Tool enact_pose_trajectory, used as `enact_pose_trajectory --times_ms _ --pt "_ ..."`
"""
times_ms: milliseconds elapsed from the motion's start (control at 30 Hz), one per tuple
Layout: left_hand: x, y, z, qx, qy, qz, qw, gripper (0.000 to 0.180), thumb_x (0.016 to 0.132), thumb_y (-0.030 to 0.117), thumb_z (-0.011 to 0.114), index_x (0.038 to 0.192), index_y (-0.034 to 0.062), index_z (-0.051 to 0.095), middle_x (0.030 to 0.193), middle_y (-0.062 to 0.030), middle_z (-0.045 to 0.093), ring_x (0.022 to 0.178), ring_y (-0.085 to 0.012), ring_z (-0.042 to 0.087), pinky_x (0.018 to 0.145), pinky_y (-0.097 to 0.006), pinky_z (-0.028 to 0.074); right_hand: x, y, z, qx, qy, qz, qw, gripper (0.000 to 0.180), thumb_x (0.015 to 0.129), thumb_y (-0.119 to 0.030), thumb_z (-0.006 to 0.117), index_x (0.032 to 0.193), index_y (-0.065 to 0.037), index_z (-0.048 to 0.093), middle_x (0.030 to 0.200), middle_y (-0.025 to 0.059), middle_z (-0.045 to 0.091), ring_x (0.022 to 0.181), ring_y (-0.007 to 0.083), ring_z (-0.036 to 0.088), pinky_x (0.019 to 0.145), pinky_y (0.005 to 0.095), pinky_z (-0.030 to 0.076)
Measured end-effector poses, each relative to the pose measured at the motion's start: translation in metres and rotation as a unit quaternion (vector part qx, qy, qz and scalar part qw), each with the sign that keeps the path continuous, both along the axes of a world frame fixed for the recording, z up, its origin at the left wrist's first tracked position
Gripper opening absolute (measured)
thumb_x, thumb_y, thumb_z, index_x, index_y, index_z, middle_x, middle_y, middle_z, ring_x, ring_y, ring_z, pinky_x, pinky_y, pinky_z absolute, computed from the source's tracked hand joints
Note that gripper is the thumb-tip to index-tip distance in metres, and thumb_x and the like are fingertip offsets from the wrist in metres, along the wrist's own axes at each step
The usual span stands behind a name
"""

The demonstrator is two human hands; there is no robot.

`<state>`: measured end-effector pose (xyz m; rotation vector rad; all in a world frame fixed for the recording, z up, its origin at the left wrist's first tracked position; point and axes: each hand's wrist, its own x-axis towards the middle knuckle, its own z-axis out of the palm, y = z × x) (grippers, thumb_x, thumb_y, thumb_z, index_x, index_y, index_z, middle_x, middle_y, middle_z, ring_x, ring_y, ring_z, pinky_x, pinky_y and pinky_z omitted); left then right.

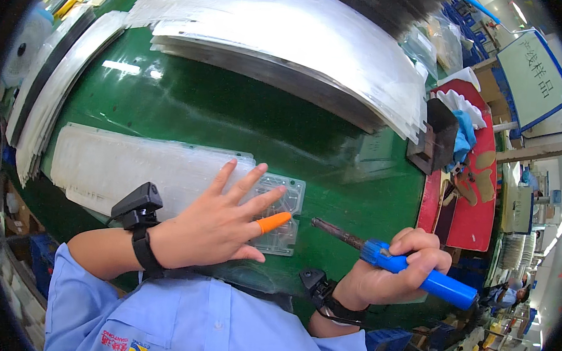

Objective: Soldering components onto flexible circuit board membranes and sorting them on a production line.

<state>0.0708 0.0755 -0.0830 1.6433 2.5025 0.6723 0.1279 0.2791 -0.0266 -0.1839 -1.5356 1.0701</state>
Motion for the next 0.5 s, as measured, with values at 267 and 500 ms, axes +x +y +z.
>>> enact_pose_trajectory --times_ms 267,500 --pt "0.008 0.014 0.009 -0.143 0.155 -0.049 0.976 0.059 0.073 0.054 0.059 0.118 0.0148 0.059 0.138 -0.0075 0.042 0.136 -0.0372 0.023 0.106 -0.065 0.015 0.014 0.016 -0.007 -0.011 -0.006 -0.017 1.0 0.03 0.089 -0.026 0.045 0.07 -0.008 0.032 0.056 0.0059 0.038 0.047 0.0113 0.031 0.047 0.0253 0.025" --pt "0.006 -0.034 0.014 -0.126 0.063 0.061 0.988 0.067 0.077 0.063 0.051 0.13 0.0218 0.052 0.146 -0.0088 0.032 0.136 -0.0396 0.022 0.105 -0.065 0.013 0.02 0.026 -0.011 -0.033 0.003 -0.04 0.999 0.032 0.091 -0.027 0.044 0.07 -0.008 0.031 0.057 0.0051 0.037 0.048 0.0116 0.032 0.047 0.0251 0.026"
